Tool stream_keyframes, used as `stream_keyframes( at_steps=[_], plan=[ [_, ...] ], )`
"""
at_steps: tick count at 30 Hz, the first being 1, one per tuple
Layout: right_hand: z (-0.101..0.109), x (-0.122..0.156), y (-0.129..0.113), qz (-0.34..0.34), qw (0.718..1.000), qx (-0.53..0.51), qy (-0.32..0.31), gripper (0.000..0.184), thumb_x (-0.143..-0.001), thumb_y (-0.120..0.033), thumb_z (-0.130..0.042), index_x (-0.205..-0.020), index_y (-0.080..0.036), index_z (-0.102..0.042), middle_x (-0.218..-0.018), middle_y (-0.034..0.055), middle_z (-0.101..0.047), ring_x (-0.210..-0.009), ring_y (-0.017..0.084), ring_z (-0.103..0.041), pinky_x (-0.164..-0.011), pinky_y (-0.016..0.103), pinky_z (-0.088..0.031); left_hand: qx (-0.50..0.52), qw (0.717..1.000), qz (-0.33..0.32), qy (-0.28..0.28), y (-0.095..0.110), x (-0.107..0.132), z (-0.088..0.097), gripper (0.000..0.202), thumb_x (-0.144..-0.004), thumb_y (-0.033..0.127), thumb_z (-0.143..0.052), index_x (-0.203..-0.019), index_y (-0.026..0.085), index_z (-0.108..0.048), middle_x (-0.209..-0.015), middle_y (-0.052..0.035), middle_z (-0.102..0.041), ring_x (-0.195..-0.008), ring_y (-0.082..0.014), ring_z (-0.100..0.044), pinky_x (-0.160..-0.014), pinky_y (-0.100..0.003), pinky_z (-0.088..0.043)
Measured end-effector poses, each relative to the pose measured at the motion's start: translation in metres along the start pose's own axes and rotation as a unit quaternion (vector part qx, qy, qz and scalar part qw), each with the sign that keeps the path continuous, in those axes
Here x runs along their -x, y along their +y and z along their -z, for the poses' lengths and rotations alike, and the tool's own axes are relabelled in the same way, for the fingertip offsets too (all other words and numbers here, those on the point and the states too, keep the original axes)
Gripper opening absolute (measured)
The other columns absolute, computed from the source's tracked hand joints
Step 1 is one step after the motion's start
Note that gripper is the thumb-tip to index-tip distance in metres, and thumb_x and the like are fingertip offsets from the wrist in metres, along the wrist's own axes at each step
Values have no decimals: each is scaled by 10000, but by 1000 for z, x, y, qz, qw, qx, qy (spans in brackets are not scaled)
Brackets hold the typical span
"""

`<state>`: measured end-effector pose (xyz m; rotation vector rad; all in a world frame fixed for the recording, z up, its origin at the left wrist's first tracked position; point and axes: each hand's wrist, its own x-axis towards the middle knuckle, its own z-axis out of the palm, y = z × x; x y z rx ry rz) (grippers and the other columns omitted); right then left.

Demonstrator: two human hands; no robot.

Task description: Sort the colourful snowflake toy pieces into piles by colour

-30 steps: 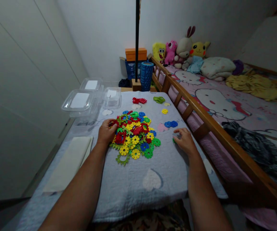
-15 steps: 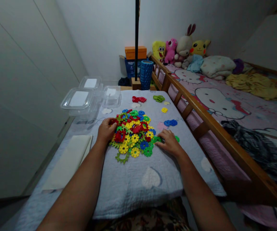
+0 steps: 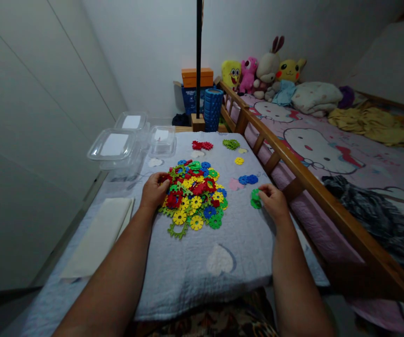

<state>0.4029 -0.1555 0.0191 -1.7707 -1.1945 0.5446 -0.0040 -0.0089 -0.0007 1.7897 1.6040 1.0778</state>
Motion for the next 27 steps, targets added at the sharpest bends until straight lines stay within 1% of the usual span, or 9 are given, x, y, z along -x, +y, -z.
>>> stream_keyframes(
  at_steps=[3,9,11,13,17,20,22,25,27],
  plan=[
    [11,-3,9,-23,998,24,58,148,-652,-338,-591,-742,-228,-634,-674,33,-615,-638,200,-536,-553,305,-406,-2,1000,1,2,1,1,0,350,-763,418,-587,-1023,208,-691,-1048,-76,-712,-979,-241,-660,-959,-382,-521],
    [11,-1,9,-44,997,61,13,179,-619,-317,-526,-700,-219,-651,-621,19,-614,-584,190,-529,-544,300,-386,-5,1000,5,0,0,0,0,368,-758,427,-591,-1030,202,-695,-1042,-79,-716,-969,-242,-664,-953,-382,-523],
    [10,-1,10,-33,996,85,9,177,-624,-311,-512,-694,-221,-648,-624,19,-615,-597,196,-538,-574,310,-392,-3,1000,6,-1,1,1,1,370,-759,422,-590,-1036,200,-695,-1048,-81,-718,-966,-242,-665,-955,-385,-522],
    [9,-1,13,-8,992,125,23,152,-629,-294,-517,-683,-226,-643,-655,26,-628,-650,207,-554,-626,321,-411,-3,1000,6,-2,2,1,1,361,-763,412,-589,-1036,202,-697,-1051,-80,-720,-964,-240,-668,-960,-385,-521],
    [8,-2,19,14,973,220,61,129,-645,-248,-555,-702,-229,-669,-812,70,-657,-799,245,-561,-767,374,-439,-3,1000,9,1,3,1,1,354,-759,405,-596,-1032,203,-699,-1038,-74,-723,-960,-235,-670,-959,-378,-520],
    [2,-1,13,37,966,244,73,162,-689,-244,-564,-780,-220,-695,-921,108,-650,-884,282,-562,-865,437,-440,4,1000,10,5,0,0,0,357,-758,409,-597,-1034,205,-698,-1027,-69,-724,-959,-234,-671,-952,-376,-522],
    [-6,0,4,90,969,226,54,170,-730,-252,-564,-831,-215,-696,-940,111,-648,-920,287,-572,-919,450,-438,10,1000,10,6,-1,0,0,353,-756,408,-597,-1028,206,-697,-1022,-70,-725,-960,-235,-671,-947,-374,-523],
    [-27,6,-13,177,966,186,-22,170,-785,-284,-582,-894,-213,-692,-927,101,-661,-947,279,-592,-934,430,-455,17,1000,11,0,-1,0,-1,347,-752,401,-597,-1021,204,-694,-1018,-73,-724,-967,-237,-668,-933,-372,-529],
    [-43,12,-21,208,959,180,-64,271,-813,-339,-612,-1033,-205,-697,-1029,119,-681,-1022,295,-598,-955,441,-461,18,1000,10,0,0,0,0,342,-754,398,-589,-1015,202,-691,-1023,-76,-722,-971,-238,-667,-927,-374,-530]
  ],
)
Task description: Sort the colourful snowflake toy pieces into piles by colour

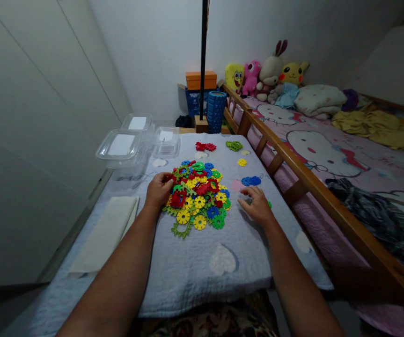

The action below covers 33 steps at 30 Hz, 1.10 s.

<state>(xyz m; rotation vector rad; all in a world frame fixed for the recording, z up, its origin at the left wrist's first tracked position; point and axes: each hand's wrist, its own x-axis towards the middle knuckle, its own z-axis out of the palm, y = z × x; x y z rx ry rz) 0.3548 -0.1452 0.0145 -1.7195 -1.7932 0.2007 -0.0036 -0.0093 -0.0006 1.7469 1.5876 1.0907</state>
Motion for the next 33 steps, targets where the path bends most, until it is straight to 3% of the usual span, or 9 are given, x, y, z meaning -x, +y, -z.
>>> stream_keyframes(
  at_steps=[2,5,9,13,20,33],
  plan=[
    [-13,2,-12,13,1000,8,-23,486,-844,-423,-628,-1277,-202,-633,-1272,155,-644,-1188,329,-565,-1021,481,-439,-1,1000,-2,3,0,0,0,340,-754,399,-583,-1009,200,-690,-1028,-79,-720,-971,-239,-665,-930,-378,-528],
    [-32,9,-25,16,998,28,-59,748,-903,-549,-571,-1545,-206,-396,-1564,188,-435,-1432,362,-402,-1131,542,-353,-2,1000,-6,5,-1,-1,0,339,-752,399,-583,-1006,201,-689,-1028,-78,-718,-969,-240,-665,-937,-381,-525],
    [-53,17,-44,32,993,45,-104,964,-890,-676,-548,-1639,-194,-180,-1655,217,-276,-1530,391,-248,-1196,591,-247,7,1000,-10,5,-3,-1,-1,340,-758,401,-580,-1007,198,-688,-1026,-83,-713,-964,-242,-664,-930,-384,-525],
    [-67,18,-67,36,993,51,-103,1106,-834,-727,-597,-1657,-210,-68,-1688,213,-177,-1550,414,-174,-1202,625,-214,4,1000,-11,6,-3,-1,-1,334,-751,396,-583,-994,196,-694,-1028,-86,-714,-947,-241,-663,-933,-388,-522],
    [-77,8,-92,25,990,72,-118,1054,-847,-676,-623,-1653,-215,-124,-1711,176,-99,-1566,405,-95,-1219,617,-183,10,1000,-3,2,1,-1,-1,348,-755,403,-585,-1006,189,-694,-1015,-81,-715,-938,-237,-663,-930,-380,-522],
    [-89,-22,-103,52,991,3,-122,1038,-783,-682,-700,-1608,-203,-290,-1679,204,-217,-1542,384,-203,-1216,624,-172,80,997,-4,20,-8,-2,-1,401,-759,493,-635,-1021,194,-692,-1003,-67,-723,-958,-237,-658,-907,-377,-526]
  ],
)
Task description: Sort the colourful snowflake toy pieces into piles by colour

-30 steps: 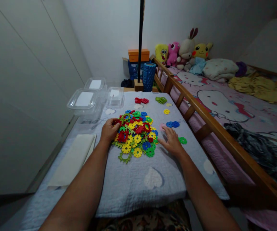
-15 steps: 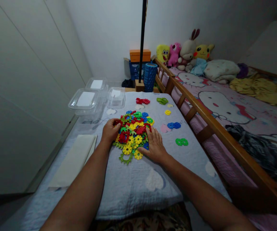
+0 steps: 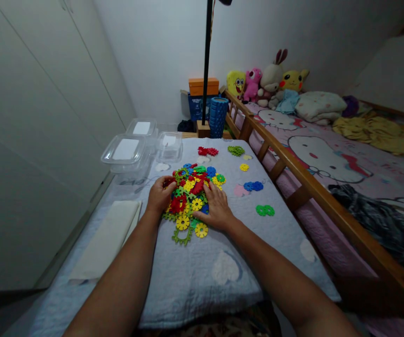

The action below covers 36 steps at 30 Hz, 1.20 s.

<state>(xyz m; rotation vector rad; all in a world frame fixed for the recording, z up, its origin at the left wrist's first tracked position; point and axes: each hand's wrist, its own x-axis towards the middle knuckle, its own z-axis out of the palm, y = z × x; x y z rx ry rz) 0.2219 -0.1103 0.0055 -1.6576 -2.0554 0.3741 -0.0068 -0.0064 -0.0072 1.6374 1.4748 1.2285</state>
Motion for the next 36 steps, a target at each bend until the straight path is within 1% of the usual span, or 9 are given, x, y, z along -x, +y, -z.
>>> stream_keyframes(
  at_steps=[2,5,9,13,22,26,30,33,36],
  plan=[
    [5,-4,6,26,998,-51,8,965,-796,-648,-701,-1580,-210,-348,-1647,189,-309,-1516,358,-280,-1212,589,-224,3,1000,-1,-3,-1,-1,0,404,-755,497,-639,-1018,195,-692,-1002,-65,-722,-960,-237,-657,-912,-378,-524],
    [19,-9,22,38,988,-131,71,624,-913,-529,-584,-1440,-199,-532,-1485,157,-535,-1387,295,-472,-1163,489,-353,-4,1000,-2,-8,0,-1,1,394,-752,490,-641,-1005,194,-696,-996,-65,-720,-958,-239,-657,-924,-387,-520],
    [36,-13,48,-37,976,-134,170,348,-947,-353,-469,-1150,-178,-691,-1156,131,-709,-1125,269,-625,-1040,437,-458,-11,1000,1,-8,4,0,2,370,-748,468,-644,-989,193,-701,-980,-59,-721,-940,-236,-658,-935,-395,-518],
    [38,-19,64,-85,979,-56,175,367,-875,-231,-483,-1169,-158,-689,-1208,145,-709,-1163,277,-601,-1082,437,-417,0,1000,8,-8,6,0,2,360,-740,447,-645,-987,191,-699,-980,-57,-725,-929,-233,-663,-939,-393,-520],
    [27,-51,57,-137,988,47,43,584,-868,-189,-503,-1450,-218,-531,-1509,93,-545,-1350,301,-460,-1151,454,-331,8,1000,6,-6,-2,-2,0,361,-740,458,-650,-985,199,-705,-964,-59,-727,-942,-242,-664,-907,-385,-529],
    [25,-50,57,-113,991,15,71,452,-851,-195,-546,-1291,-205,-652,-1322,116,-661,-1246,276,-538,-1099,427,-387,1,1000,3,-7,-3,-2,0,363,-749,465,-644,-991,201,-704,-980,-59,-727,-938,-238,-661,-911,-383,-525],
    [24,-45,60,-51,987,-108,105,278,-821,-220,-576,-1057,-189,-720,-1090,96,-722,-997,219,-635,-942,360,-484,-5,1000,6,-9,0,-1,1,352,-750,453,-643,-990,203,-702,-985,-60,-728,-957,-242,-663,-922,-384,-522],
    [24,-42,61,-46,970,-209,119,251,-822,-307,-592,-1000,-184,-719,-949,52,-726,-789,177,-624,-781,313,-505,-5,1000,7,-8,1,-1,1,350,-752,443,-639,-994,198,-703,-999,-66,-729,-963,-245,-664,-922,-389,-524],
    [24,-39,61,-57,955,-263,126,259,-797,-377,-624,-940,-180,-715,-817,15,-699,-713,156,-594,-693,278,-481,-10,1000,5,-8,0,0,1,345,-758,444,-638,-996,204,-706,-1003,-63,-732,-966,-242,-664,-916,-382,-528]
  ],
)
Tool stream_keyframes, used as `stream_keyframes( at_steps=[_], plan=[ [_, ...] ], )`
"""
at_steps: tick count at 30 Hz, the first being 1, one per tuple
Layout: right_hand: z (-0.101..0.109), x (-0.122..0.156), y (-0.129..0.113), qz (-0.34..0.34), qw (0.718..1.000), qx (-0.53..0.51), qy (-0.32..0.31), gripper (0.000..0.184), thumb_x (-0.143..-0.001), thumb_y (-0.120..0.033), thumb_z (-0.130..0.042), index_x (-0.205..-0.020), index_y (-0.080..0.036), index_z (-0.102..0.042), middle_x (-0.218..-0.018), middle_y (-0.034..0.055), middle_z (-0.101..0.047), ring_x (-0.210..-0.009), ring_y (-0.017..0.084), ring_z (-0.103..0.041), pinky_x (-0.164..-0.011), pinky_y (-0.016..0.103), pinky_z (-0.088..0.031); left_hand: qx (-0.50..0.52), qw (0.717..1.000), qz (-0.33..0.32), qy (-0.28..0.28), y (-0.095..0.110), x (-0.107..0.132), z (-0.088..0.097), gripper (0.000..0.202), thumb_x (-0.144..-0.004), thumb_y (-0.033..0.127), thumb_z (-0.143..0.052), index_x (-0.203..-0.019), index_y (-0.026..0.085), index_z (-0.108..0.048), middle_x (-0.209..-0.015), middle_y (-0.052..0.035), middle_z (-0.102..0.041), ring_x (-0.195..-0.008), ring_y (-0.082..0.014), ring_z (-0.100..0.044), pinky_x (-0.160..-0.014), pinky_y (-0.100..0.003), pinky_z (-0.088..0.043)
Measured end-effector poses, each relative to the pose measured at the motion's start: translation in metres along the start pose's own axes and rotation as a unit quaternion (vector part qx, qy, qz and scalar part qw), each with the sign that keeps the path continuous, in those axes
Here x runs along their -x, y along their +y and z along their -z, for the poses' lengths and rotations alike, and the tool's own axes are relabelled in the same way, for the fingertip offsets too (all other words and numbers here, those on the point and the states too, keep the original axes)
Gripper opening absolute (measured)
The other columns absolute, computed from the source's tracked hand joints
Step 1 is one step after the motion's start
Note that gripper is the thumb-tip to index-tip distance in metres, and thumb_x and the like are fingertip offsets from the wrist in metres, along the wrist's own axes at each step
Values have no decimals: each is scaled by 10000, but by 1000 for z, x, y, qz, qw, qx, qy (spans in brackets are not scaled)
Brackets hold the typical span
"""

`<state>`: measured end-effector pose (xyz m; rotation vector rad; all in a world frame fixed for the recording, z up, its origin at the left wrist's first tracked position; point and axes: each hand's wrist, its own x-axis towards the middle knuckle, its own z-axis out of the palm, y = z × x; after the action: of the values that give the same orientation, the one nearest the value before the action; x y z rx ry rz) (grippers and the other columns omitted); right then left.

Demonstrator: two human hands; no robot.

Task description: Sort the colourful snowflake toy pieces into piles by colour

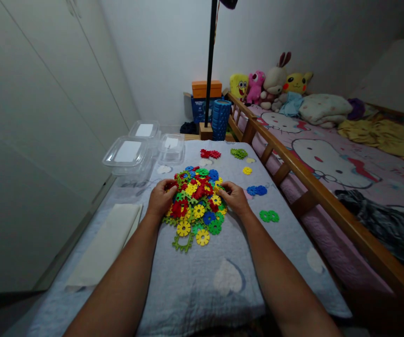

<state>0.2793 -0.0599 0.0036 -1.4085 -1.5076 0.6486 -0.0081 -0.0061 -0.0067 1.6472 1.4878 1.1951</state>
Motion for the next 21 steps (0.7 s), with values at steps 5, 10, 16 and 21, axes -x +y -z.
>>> stream_keyframes(
  at_steps=[5,10,16,21],
  plan=[
    [3,3,-4,-29,998,-40,-32,294,-772,-385,-631,-937,-168,-744,-806,27,-719,-723,169,-622,-696,292,-491,0,1000,-3,3,-3,-1,-1,343,-763,445,-635,-996,204,-704,-1004,-62,-733,-968,-235,-664,-913,-369,-529],
    [11,2,-16,-4,999,-12,-52,206,-768,-274,-597,-856,-192,-764,-888,44,-717,-831,182,-644,-776,311,-503,-8,1000,0,1,-1,-1,-1,346,-763,437,-634,-1006,201,-704,-1003,-58,-730,-947,-232,-666,-919,-373,-526],
    [17,4,-30,15,993,47,-108,131,-681,-162,-617,-784,-199,-690,-838,-2,-610,-798,156,-581,-761,283,-476,0,1000,1,3,-3,-2,-2,339,-755,436,-635,-991,203,-706,-985,-58,-733,-930,-231,-669,-888,-362,-533],
    [24,21,-36,14,987,66,-144,90,-673,-159,-624,-751,-204,-618,-806,-9,-618,-759,156,-567,-703,268,-461,7,1000,5,1,-3,-2,-2,342,-749,430,-637,-996,205,-707,-975,-57,-737,-932,-229,-667,-884,-358,-533]
  ],
)
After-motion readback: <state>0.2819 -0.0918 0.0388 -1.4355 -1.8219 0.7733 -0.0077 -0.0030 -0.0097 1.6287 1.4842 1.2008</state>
